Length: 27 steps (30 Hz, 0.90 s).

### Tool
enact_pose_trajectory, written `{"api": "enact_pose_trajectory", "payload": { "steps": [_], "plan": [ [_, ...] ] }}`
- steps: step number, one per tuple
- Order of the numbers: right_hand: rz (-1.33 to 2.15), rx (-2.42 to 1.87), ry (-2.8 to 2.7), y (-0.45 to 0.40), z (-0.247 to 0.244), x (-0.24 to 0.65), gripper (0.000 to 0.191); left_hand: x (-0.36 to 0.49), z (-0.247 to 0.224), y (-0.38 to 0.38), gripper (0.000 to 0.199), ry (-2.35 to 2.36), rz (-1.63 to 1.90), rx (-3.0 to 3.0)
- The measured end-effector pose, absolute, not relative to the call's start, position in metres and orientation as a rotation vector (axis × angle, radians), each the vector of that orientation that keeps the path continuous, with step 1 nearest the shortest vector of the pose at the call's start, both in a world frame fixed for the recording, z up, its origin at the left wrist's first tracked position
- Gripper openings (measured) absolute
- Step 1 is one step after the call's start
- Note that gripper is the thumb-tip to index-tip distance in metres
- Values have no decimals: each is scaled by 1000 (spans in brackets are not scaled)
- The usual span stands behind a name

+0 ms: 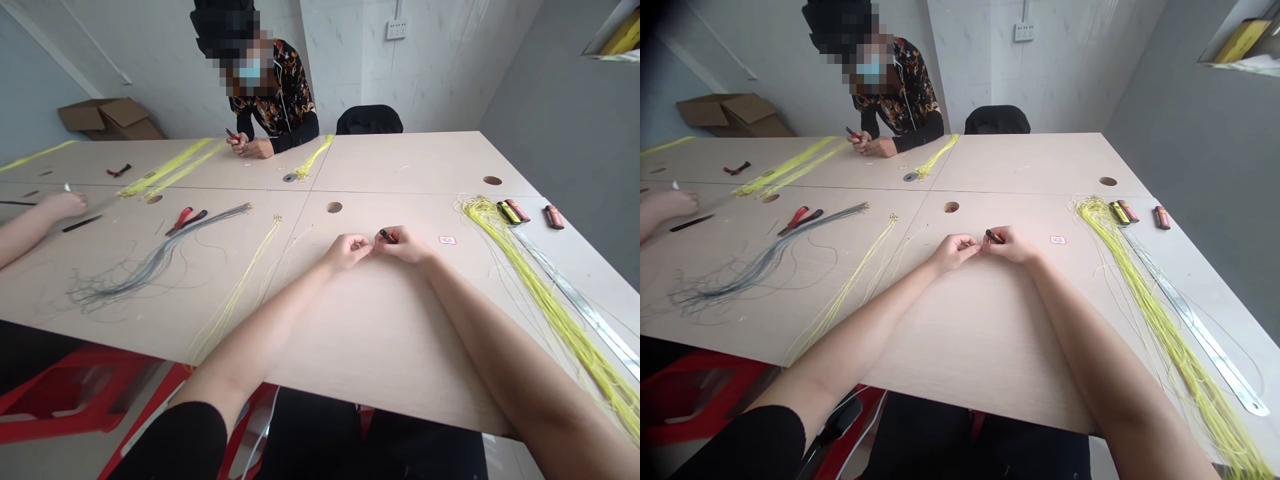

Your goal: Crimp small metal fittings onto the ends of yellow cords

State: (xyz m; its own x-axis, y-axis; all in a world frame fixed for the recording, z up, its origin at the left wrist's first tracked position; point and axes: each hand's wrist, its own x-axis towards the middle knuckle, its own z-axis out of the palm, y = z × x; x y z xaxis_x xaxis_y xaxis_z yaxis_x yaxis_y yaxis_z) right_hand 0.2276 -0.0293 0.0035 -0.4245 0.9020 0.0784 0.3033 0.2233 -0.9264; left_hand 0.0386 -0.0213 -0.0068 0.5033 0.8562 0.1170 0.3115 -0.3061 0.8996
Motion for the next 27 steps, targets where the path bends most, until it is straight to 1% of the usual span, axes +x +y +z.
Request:
{"api": "enact_pose_trajectory", "payload": {
  "steps": [4, 27],
  "plan": [
    [1183, -1115, -1887, -29, 4, 228, 21, 38, -6, -22, 27, 959, 759, 1874],
    [1217, -1117, -1923, -29, 6, 228, 18, 38, -3, -23, 26, 943, 765, 1847]
  ]
}}
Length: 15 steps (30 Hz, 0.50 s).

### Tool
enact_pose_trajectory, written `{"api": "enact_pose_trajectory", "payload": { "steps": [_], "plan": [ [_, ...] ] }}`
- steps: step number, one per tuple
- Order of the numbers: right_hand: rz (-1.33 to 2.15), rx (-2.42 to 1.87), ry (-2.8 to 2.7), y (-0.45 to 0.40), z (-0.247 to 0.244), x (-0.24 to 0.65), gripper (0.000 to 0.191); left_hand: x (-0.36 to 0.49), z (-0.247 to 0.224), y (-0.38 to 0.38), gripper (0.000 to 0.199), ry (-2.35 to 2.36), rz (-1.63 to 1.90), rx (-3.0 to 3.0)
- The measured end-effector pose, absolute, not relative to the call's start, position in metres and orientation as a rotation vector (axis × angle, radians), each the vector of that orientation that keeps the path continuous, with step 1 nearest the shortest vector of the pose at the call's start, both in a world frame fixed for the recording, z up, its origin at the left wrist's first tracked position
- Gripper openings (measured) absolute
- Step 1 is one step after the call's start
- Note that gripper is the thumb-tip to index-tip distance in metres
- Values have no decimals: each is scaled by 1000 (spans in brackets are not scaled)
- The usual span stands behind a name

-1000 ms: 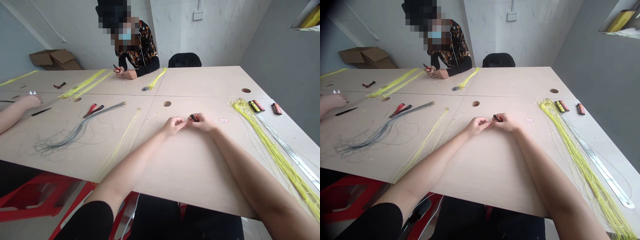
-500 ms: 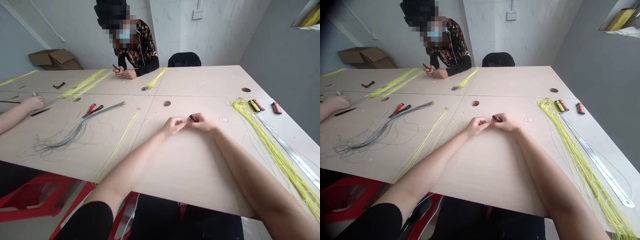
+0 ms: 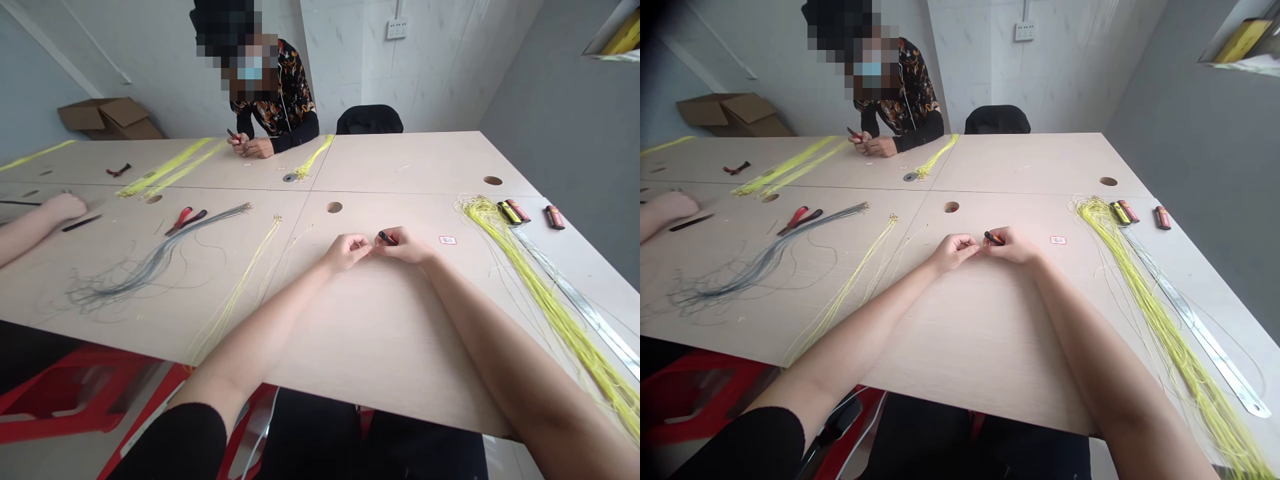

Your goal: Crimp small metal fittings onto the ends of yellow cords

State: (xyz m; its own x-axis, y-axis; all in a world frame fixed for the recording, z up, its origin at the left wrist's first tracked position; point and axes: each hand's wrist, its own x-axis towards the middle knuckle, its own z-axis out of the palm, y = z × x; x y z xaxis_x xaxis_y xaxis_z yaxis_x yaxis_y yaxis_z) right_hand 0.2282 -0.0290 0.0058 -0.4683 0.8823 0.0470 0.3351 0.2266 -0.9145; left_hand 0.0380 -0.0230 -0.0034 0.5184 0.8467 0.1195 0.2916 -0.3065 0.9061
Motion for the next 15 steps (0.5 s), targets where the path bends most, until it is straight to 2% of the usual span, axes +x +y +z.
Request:
{"api": "enact_pose_trajectory", "payload": {
  "steps": [15],
  "plan": [
    [1169, -1069, -1952, -26, 2, 231, 23, 38, -6, -21, 25, 882, 792, 1828]
  ]
}}
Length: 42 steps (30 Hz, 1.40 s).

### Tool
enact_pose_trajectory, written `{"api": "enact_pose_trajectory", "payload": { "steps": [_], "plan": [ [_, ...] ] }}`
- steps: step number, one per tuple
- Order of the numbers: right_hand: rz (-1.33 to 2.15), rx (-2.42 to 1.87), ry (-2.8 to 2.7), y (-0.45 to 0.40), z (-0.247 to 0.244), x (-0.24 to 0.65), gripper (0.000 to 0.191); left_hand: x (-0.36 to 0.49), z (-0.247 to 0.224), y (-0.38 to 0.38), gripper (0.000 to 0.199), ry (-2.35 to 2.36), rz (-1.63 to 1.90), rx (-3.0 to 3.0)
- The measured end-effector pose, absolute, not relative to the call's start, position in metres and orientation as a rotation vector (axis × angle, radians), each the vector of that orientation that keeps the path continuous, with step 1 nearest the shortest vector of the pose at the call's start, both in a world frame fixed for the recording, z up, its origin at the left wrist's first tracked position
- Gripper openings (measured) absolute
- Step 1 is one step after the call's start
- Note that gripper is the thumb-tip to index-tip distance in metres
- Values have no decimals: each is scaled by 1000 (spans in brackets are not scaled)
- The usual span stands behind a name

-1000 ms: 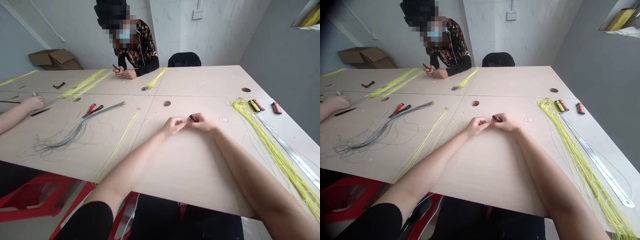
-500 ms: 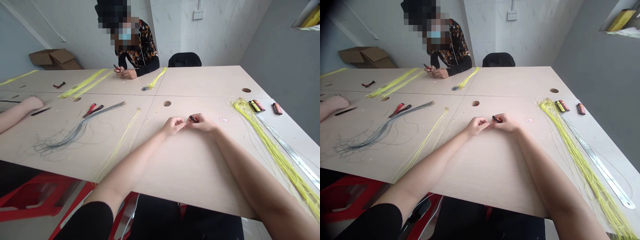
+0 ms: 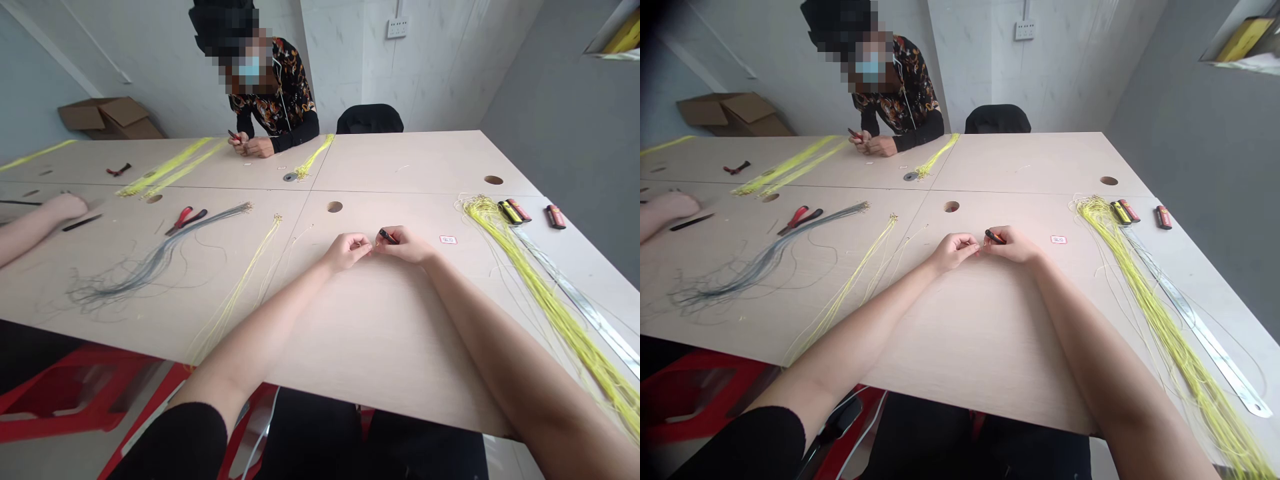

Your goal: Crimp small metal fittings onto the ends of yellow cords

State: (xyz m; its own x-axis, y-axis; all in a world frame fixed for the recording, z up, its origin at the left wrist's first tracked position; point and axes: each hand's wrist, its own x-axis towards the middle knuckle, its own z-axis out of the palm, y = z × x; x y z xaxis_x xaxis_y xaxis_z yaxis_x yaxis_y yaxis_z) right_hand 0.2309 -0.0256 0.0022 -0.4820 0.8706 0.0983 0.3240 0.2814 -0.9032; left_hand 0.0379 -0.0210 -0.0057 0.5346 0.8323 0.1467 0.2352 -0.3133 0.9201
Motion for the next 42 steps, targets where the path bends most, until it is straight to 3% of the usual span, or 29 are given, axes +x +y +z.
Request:
{"api": "enact_pose_trajectory", "payload": {
  "steps": [15, 27, 34, 42],
  "plan": [
    [1182, -1070, -1917, -28, 5, 230, 15, 36, -3, -18, 22, 861, 927, 1679],
    [1162, -1053, -1386, -32, -2, 219, 21, 35, 2, -18, 25, 855, 951, 1522],
    [1206, -1011, -1443, -35, -2, 209, 16, 32, 2, -18, 28, 795, 933, 1532],
    [1207, -967, -1458, -34, -3, 209, 26, 34, 4, -20, 29, 751, 950, 1553]
  ]
}}
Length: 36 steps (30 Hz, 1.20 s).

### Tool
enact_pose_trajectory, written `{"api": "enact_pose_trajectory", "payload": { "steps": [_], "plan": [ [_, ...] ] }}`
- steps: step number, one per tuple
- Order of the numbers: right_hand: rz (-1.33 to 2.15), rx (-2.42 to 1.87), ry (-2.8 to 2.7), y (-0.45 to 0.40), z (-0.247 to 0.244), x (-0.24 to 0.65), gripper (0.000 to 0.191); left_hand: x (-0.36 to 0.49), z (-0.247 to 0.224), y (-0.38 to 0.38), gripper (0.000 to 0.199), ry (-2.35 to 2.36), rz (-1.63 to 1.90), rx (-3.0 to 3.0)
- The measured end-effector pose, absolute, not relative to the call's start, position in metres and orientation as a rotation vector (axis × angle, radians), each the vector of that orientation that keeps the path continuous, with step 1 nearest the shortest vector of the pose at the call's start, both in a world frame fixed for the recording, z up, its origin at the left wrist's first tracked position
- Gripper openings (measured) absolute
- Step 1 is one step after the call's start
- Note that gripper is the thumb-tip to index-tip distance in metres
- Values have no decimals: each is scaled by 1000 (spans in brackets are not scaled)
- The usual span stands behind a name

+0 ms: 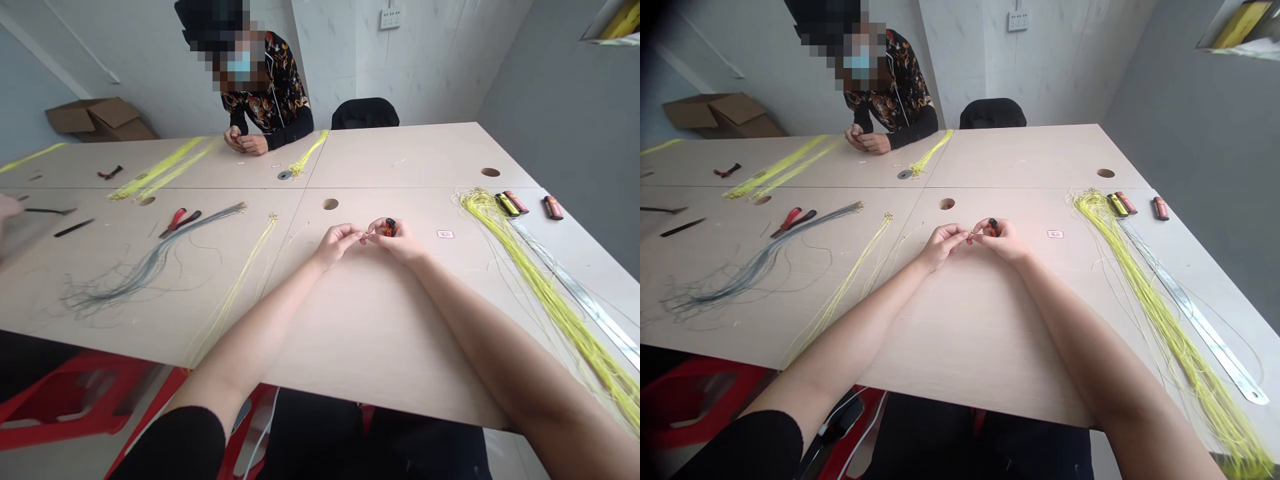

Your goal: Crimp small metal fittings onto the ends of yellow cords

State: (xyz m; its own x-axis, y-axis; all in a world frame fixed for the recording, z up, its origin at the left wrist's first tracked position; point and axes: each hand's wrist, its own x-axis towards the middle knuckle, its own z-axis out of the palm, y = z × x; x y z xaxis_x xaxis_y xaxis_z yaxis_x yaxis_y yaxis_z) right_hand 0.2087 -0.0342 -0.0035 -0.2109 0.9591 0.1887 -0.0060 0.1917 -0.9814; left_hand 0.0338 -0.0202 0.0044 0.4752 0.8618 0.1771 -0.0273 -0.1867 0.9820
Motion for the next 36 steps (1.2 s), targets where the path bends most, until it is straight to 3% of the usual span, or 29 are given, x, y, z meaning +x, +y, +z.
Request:
{"api": "enact_pose_trajectory", "payload": {
  "steps": [36],
  "plan": [
    [1092, -1064, -1591, -34, 0, 204, 14, 36, -8, -16, 22, 859, 979, 1717]
  ]
}}
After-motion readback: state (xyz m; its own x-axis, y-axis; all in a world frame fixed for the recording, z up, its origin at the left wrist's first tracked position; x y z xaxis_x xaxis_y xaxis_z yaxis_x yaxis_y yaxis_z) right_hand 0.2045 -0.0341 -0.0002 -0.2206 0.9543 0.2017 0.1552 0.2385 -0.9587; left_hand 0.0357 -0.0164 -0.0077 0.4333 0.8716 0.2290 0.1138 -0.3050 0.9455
